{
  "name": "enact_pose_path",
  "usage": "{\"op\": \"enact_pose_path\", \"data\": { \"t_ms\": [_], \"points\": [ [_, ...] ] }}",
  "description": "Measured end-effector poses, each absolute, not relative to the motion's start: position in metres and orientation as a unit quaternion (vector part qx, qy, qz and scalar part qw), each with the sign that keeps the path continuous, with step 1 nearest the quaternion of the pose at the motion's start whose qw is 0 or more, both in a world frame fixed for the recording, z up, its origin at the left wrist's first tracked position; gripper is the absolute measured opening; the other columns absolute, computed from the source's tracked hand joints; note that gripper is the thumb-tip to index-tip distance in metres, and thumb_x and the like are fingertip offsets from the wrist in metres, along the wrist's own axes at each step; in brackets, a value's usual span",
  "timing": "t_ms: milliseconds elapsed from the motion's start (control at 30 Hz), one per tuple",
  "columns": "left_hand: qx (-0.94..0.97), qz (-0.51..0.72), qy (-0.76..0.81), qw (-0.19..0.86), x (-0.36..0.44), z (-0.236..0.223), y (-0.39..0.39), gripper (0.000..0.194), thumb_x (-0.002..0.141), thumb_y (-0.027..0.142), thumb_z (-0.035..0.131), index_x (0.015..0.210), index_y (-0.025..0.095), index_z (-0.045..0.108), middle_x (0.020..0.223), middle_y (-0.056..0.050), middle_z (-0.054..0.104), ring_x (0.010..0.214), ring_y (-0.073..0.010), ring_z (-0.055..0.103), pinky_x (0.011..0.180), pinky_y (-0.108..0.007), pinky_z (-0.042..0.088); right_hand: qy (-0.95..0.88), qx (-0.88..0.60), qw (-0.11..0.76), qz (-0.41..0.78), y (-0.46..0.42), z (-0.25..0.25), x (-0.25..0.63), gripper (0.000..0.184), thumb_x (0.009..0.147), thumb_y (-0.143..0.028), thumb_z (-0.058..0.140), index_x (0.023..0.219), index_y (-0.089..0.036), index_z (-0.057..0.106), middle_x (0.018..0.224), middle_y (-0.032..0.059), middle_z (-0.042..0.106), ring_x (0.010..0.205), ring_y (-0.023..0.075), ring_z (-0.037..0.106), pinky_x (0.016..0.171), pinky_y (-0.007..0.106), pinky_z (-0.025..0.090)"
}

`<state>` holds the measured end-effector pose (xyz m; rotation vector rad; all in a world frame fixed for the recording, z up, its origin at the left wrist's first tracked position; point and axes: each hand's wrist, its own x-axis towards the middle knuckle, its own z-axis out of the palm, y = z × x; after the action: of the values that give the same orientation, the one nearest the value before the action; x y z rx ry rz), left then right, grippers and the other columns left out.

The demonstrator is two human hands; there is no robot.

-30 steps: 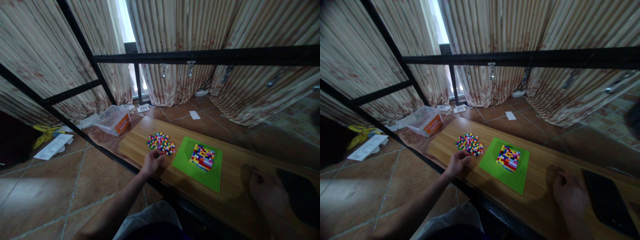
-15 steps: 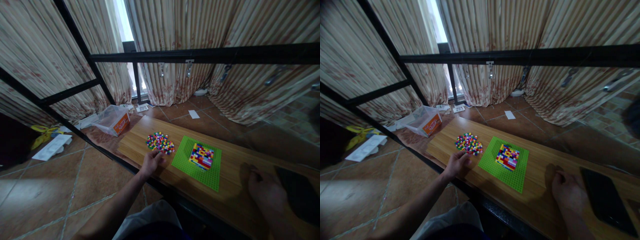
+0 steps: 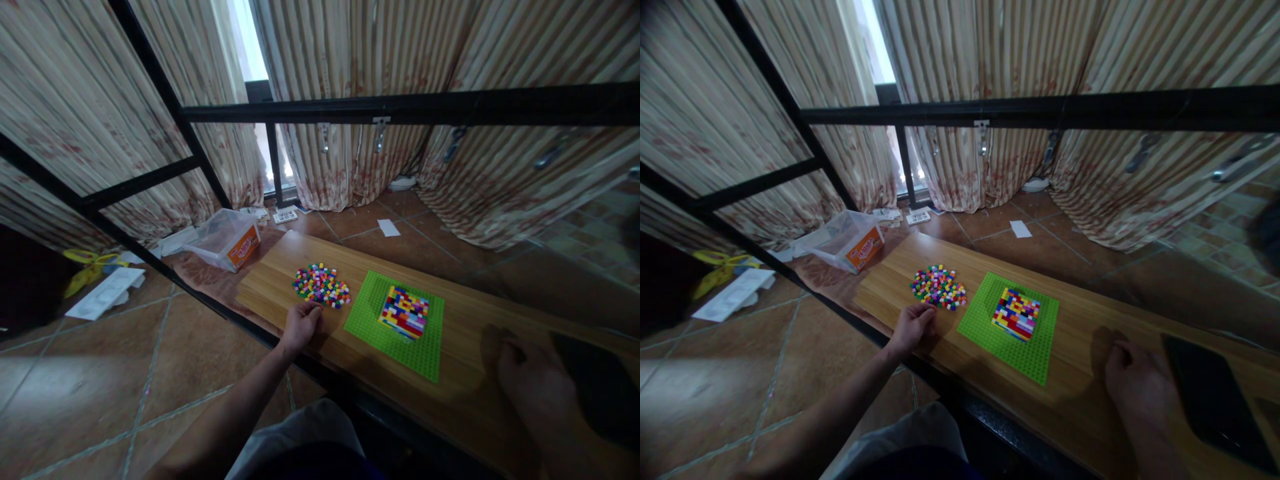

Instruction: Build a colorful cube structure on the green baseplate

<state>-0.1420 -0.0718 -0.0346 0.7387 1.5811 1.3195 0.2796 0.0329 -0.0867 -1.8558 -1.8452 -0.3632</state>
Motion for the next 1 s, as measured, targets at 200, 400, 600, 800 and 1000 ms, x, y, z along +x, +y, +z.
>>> {"op": "enact_pose_path", "data": {
  "t_ms": [200, 400, 600, 800, 1000],
  "points": [
    [0.357, 0.473, 0.669, 0.449, -0.143, -0.036, -0.064, 0.016, 0.078, 0.031, 0.058, 0.086, 0.018, 0.063, 0.054, 0.004, 0.058, 0.041, -0.0097, 0.05, 0.041, -0.02, 0.037, -0.677, -0.678, 0.24, -0.157, 0.033, -0.087, 0.279, 0.038, 0.091, -0.037, 0.038, 0.09, -0.016, 0.07, 0.083, 0.0121, 0.066, 0.085, 0.0267, 0.061, 0.063, 0.035, 0.041],
    [0.355, 0.483, 0.669, 0.439, -0.143, -0.035, -0.061, 0.021, 0.078, 0.032, 0.06, 0.092, 0.017, 0.065, 0.051, 0.005, 0.054, 0.04, -0.0091, 0.046, 0.042, -0.02, 0.036, -0.668, -0.69, 0.24, -0.143, 0.032, -0.085, 0.277, 0.033, 0.09, -0.035, 0.042, 0.092, -0.017, 0.07, 0.081, 0.0117, 0.064, 0.086, 0.0275, 0.061, 0.068, 0.036, 0.043],
    [0.367, 0.484, 0.683, 0.406, -0.145, -0.038, -0.06, 0.022, 0.08, 0.034, 0.056, 0.088, 0.017, 0.067, 0.049, 0.004, 0.054, 0.041, -0.0112, 0.048, 0.043, -0.022, 0.037, -0.673, -0.69, 0.222, -0.143, 0.032, -0.084, 0.277, 0.039, 0.092, -0.036, 0.039, 0.093, -0.014, 0.07, 0.085, 0.0129, 0.066, 0.086, 0.0257, 0.06, 0.066, 0.034, 0.041],
    [0.366, 0.473, 0.7, 0.392, -0.145, -0.04, -0.06, 0.022, 0.08, 0.032, 0.056, 0.092, 0.017, 0.068, 0.051, 0.003, 0.057, 0.042, -0.012, 0.05, 0.045, -0.022, 0.038, -0.676, -0.681, 0.249, -0.134, 0.032, -0.089, 0.279, 0.03, 0.089, -0.03, 0.046, 0.093, -0.013, 0.07, 0.091, 0.0131, 0.067, 0.089, 0.0251, 0.06, 0.071, 0.033, 0.043],
    [0.363, 0.466, 0.709, 0.385, -0.144, -0.04, -0.059, 0.019, 0.079, 0.031, 0.058, 0.089, 0.017, 0.067, 0.053, 0.003, 0.057, 0.043, -0.0113, 0.05, 0.046, -0.022, 0.037, -0.672, -0.688, 0.24, -0.134, 0.031, -0.087, 0.278, 0.033, 0.09, -0.032, 0.043, 0.095, -0.014, 0.071, 0.087, 0.0116, 0.067, 0.087, 0.0247, 0.061, 0.066, 0.033, 0.04]
  ]
}}
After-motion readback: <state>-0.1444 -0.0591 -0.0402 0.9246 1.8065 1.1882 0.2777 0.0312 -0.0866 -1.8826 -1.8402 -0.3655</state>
